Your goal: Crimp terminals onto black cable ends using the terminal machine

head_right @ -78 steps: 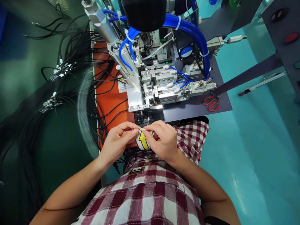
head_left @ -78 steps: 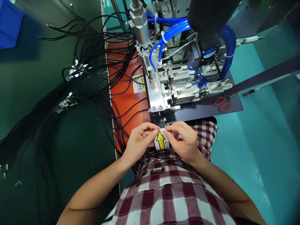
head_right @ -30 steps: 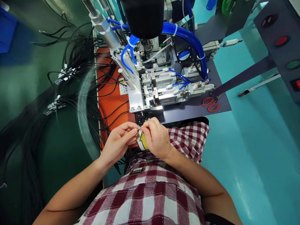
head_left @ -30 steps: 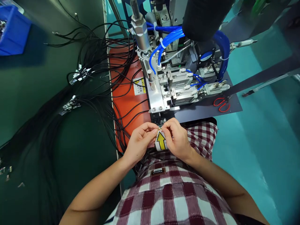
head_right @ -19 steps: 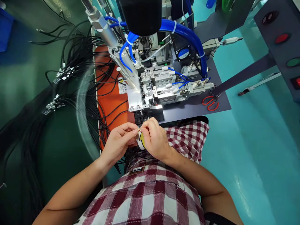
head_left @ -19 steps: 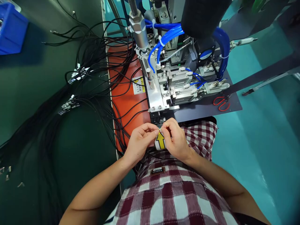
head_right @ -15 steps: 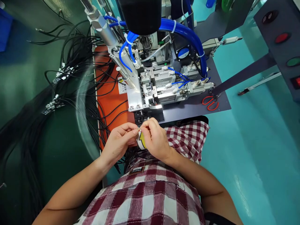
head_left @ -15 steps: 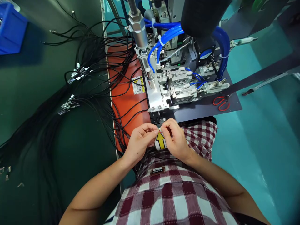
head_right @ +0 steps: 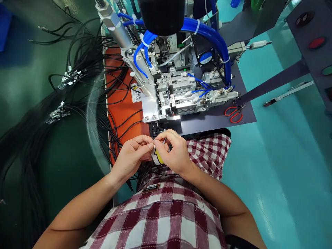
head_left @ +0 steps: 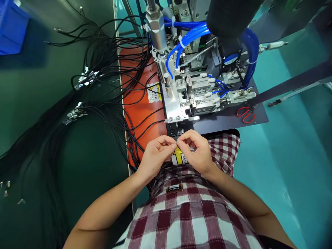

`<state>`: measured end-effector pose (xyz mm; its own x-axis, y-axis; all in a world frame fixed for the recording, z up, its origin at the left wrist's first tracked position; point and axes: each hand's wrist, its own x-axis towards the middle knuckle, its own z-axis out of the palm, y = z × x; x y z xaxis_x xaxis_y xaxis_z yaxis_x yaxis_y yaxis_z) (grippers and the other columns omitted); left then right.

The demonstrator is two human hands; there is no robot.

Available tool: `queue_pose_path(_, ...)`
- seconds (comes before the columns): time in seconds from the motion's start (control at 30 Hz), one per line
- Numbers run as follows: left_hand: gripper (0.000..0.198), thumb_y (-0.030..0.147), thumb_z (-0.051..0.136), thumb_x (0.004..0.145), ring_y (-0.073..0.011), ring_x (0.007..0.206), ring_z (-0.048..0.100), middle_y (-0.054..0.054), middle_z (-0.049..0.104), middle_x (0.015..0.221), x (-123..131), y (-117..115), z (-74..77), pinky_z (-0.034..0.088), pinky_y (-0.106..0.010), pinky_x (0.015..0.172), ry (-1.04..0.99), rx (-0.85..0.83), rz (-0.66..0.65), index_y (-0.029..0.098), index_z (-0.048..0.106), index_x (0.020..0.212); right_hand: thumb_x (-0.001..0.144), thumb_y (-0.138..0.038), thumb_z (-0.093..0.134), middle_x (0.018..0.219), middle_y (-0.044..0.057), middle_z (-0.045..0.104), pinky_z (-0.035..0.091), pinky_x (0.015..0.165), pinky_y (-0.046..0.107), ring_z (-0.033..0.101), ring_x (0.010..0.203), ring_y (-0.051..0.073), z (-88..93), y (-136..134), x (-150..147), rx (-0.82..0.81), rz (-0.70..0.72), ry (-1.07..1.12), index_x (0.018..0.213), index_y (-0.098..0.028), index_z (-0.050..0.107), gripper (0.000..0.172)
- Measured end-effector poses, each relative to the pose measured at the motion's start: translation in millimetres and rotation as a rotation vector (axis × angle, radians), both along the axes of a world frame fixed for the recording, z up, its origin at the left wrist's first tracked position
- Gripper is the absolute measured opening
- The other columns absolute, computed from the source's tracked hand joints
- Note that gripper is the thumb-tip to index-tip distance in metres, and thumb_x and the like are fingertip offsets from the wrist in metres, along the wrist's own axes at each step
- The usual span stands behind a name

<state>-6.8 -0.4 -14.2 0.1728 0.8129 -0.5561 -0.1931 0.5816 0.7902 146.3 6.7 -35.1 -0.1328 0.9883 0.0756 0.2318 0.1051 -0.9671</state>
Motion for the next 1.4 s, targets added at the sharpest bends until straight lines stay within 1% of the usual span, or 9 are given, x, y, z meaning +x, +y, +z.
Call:
queue_pose_path(0.1, 0.021, 0.033, 0.072, 0.080, -0.0029, 0.044, 0.028, 0.010, 0.038, 0.049, 0.7, -0.3, -0.5, 0.024, -0.018, 0.045, 0.001, 0.002, 0.000, 0.016, 0.059, 0.081, 0.086, -0.016, 0.058, 0.074, -0.001, 0.054, 0.042, 0.062, 0.026, 0.049, 0.064, 0.011, 0.1, 1.0, -0.4, -0.035, 0.003, 0.018, 0.076, -0.018, 0.058, 0.010)
queue_pose_path(0.37, 0.023, 0.033, 0.075, 0.076, -0.0035, 0.044, 0.026, 0.010, 0.037, 0.047, 2.6, 0.5, 1.0, 0.025, -0.018, 0.045, -0.008, -0.004, 0.031, 0.016, 0.061, 0.081, 0.089, -0.021, 0.054, 0.078, 0.000, 0.052, 0.040, 0.059, 0.024, 0.049, 0.067, 0.011, -5.3, -1.9, -1.0, -0.103, 0.027, 0.103, 0.079, -0.019, 0.055, 0.010)
queue_pose_path(0.6, 0.025, 0.036, 0.074, 0.075, -0.0041, 0.044, 0.026, 0.010, 0.034, 0.046, 1.3, 2.3, 2.5, 0.026, -0.019, 0.046, -0.013, -0.057, 0.029, 0.016, 0.059, 0.078, 0.089, -0.030, 0.057, 0.069, -0.002, 0.052, 0.037, 0.052, 0.023, 0.044, 0.058, 0.010, -5.3, 3.1, 5.2, -0.302, 0.054, 0.209, 0.079, -0.019, 0.057, 0.014)
queue_pose_path(0.67, 0.026, 0.036, 0.075, 0.074, -0.0040, 0.044, 0.026, 0.010, 0.034, 0.046, 0.6, 3.2, 3.4, 0.026, -0.019, 0.046, -0.014, -0.071, 0.025, 0.016, 0.059, 0.078, 0.089, -0.029, 0.057, 0.071, -0.001, 0.055, 0.037, 0.051, 0.024, 0.045, 0.057, 0.010, -5.1, 3.5, 9.0, -0.284, 0.044, 0.191, 0.082, -0.019, 0.060, 0.013)
queue_pose_path(0.8, 0.027, 0.036, 0.076, 0.073, -0.0035, 0.044, 0.025, 0.010, 0.035, 0.046, -0.5, 4.5, 4.4, 0.026, -0.019, 0.047, -0.024, -0.074, 0.018, 0.016, 0.059, 0.078, 0.088, -0.027, 0.060, 0.080, 0.002, 0.061, 0.040, 0.054, 0.024, 0.050, 0.060, 0.010, -4.1, 2.4, 10.9, -0.130, 0.051, 0.068, 0.088, -0.018, 0.065, 0.010)
queue_pose_path(0.9, 0.025, 0.035, 0.075, 0.074, -0.0033, 0.044, 0.024, 0.010, 0.035, 0.047, -1.0, 4.8, 4.5, 0.025, -0.019, 0.047, -0.032, -0.067, 0.009, 0.015, 0.060, 0.078, 0.086, -0.025, 0.063, 0.081, 0.001, 0.062, 0.042, 0.056, 0.025, 0.050, 0.059, 0.009, -1.5, 1.9, 7.8, -0.047, 0.054, 0.006, 0.089, -0.019, 0.066, 0.008)
queue_pose_path(1.03, 0.024, 0.035, 0.074, 0.075, -0.0032, 0.044, 0.024, 0.010, 0.033, 0.047, -1.4, 4.7, 4.7, 0.025, -0.019, 0.048, -0.048, -0.063, 0.009, 0.015, 0.060, 0.078, 0.085, -0.024, 0.063, 0.079, 0.001, 0.063, 0.043, 0.056, 0.025, 0.051, 0.060, 0.010, 0.5, 1.4, 5.4, -0.032, 0.027, -0.011, 0.085, -0.019, 0.065, 0.005)
queue_pose_path(1.3, 0.025, 0.035, 0.074, 0.076, -0.0038, 0.044, 0.025, 0.010, 0.033, 0.046, -0.4, 4.5, 4.4, 0.024, -0.019, 0.047, -0.029, -0.064, 0.025, 0.017, 0.059, 0.080, 0.082, -0.030, 0.065, 0.069, 0.000, 0.059, 0.041, 0.054, 0.024, 0.050, 0.060, 0.011, -0.1, 0.8, 3.1, -0.306, 0.027, 0.201, 0.079, -0.018, 0.063, 0.012)
queue_pose_path(1.4, 0.022, 0.033, 0.073, 0.077, -0.0034, 0.044, 0.024, 0.010, 0.034, 0.048, -0.8, 4.0, 2.7, 0.023, -0.020, 0.047, -0.061, -0.053, 0.008, 0.016, 0.059, 0.080, 0.081, -0.028, 0.064, 0.067, -0.001, 0.056, 0.039, 0.052, 0.023, 0.047, 0.058, 0.010, 0.7, 0.9, 1.5, -0.337, 0.026, 0.232, 0.078, -0.018, 0.061, 0.011)
